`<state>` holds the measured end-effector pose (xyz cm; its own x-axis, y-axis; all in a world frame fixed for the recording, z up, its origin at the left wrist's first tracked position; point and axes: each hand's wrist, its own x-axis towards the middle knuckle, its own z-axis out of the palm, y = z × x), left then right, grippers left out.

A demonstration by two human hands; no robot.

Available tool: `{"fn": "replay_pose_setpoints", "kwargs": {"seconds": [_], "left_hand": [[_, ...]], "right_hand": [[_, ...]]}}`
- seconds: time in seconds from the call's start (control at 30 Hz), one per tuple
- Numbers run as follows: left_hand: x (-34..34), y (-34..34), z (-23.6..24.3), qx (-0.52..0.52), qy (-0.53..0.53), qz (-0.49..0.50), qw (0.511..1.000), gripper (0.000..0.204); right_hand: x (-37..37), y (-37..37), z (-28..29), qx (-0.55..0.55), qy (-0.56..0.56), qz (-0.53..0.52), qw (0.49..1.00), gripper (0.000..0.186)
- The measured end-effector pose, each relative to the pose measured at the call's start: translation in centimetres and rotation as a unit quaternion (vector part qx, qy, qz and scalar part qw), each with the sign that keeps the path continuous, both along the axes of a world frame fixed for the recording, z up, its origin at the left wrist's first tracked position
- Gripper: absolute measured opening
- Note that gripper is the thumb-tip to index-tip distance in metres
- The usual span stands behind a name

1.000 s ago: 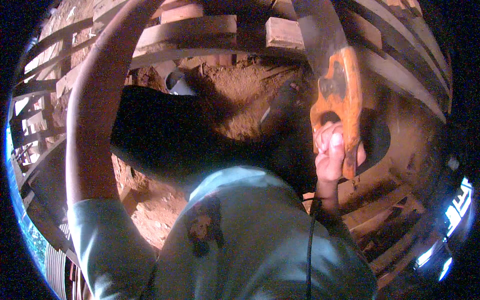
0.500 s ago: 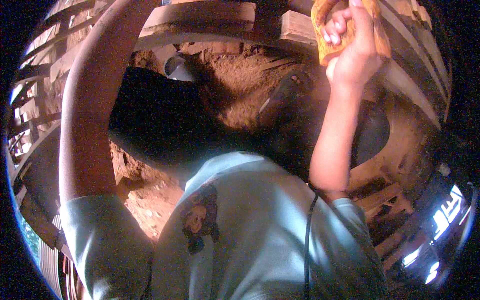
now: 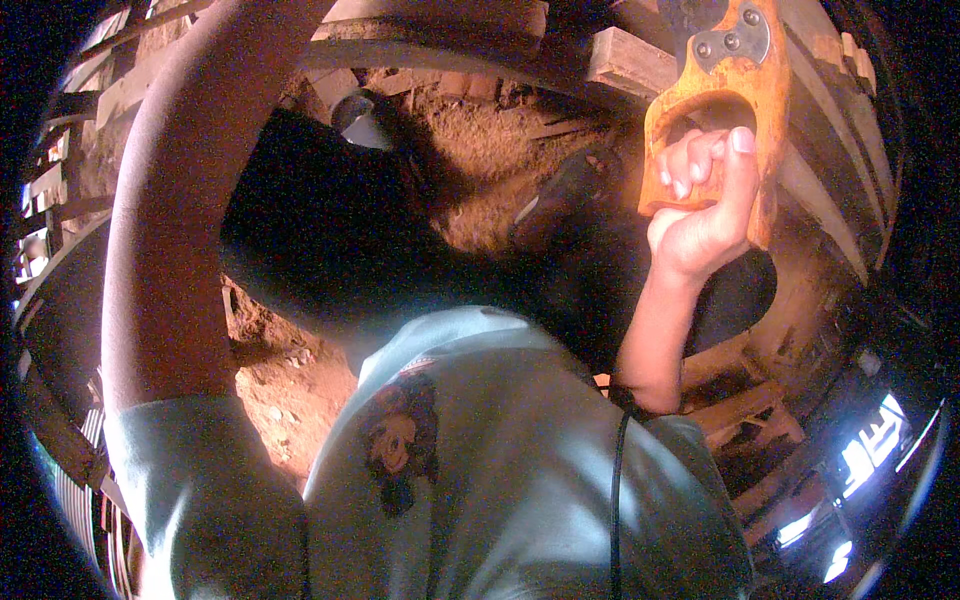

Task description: The person uses a hand saw to cut a wooden plank placed on a wooden workbench. They hold the plank with the left hand and saw with the right hand, producing sawdust as the cut progresses.

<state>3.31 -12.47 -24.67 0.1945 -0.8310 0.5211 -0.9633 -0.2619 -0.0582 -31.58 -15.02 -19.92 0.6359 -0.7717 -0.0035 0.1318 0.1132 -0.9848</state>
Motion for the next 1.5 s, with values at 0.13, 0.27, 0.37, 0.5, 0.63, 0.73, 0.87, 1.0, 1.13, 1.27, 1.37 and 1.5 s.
{"fn": "replay_pose_setpoints", "kwargs": {"seconds": [0.13, 0.27, 0.37, 0.5, 0.63, 0.73, 0.87, 1.0, 1.13, 1.27, 1.37, 1.5], "left_hand": [[-0.3, 0.1, 0.3, 0.013, 0.01, 0.013, 1.0, 0.075], [-0.9, 0.2, 0.4, -0.003, 0.012, 0.017, 1.0, 0.074], [-1.1, 0.3, 0.8, 0.003, 0.003, -0.008, 1.0, 0.072], [-1.7, 0.4, 1.1, -0.014, 0.029, 0.008, 0.999, 0.07], [-1.7, 0.8, 1.6, 0.002, 0.018, 0.01, 1.0, 0.069], [-1.3, 1.9, 2.2, 0.017, 0.025, 0.008, 1.0, 0.066], [-2.7, 0.5, 2.0, -0.016, 0.045, -0.018, 0.999, 0.061], [-0.9, 1.5, 1.1, -0.039, 0.044, -0.002, 0.998, 0.048], [-1.7, 0.8, 1.1, -0.034, 0.04, -0.006, 0.999, 0.064], [-1.9, 0.7, 1.2, -0.049, 0.044, -0.023, 0.998, 0.064], [-1.9, 1.1, 1.6, -0.052, 0.046, -0.018, 0.997, 0.063], [-1.8, 1.1, 1.3, -0.035, 0.05, -0.02, 0.998, 0.063]], "right_hand": [[0.8, 0.1, 0.1, -0.04, 0.016, -0.053, 0.998, 0.032], [0.3, 0.1, -0.7, -0.043, 0.007, -0.044, 0.998, 0.032], [-0.8, -0.1, -1.5, -0.01, -0.027, -0.025, 0.999, 0.032], [-1.1, 0.2, -2.0, -0.021, -0.066, -0.032, 0.997, 0.031], [-1.2, 0.0, -1.9, -0.062, -0.088, -0.04, 0.993, 0.021], [-1.7, 0.9, -1.5, -0.072, -0.091, -0.019, 0.993, 0.022], [-3.9, 1.7, -0.6, -0.098, -0.055, -0.073, 0.991, 0.016], [-2.8, 1.3, -1.1, -0.098, 0.013, -0.052, 0.994, 0.013], [-4.5, -0.2, -4.1, -0.293, 0.075, -0.067, 0.951, 0.015], [-6.6, 0.2, -6.6, -0.413, 0.132, -0.074, 0.898, 0.007], [-7.6, 0.4, -7.2, -0.429, 0.22, -0.047, 0.874, 0.02], [-5.5, 0.0, -5.5, -0.447, 0.181, -0.052, 0.874, 0.009]]}}
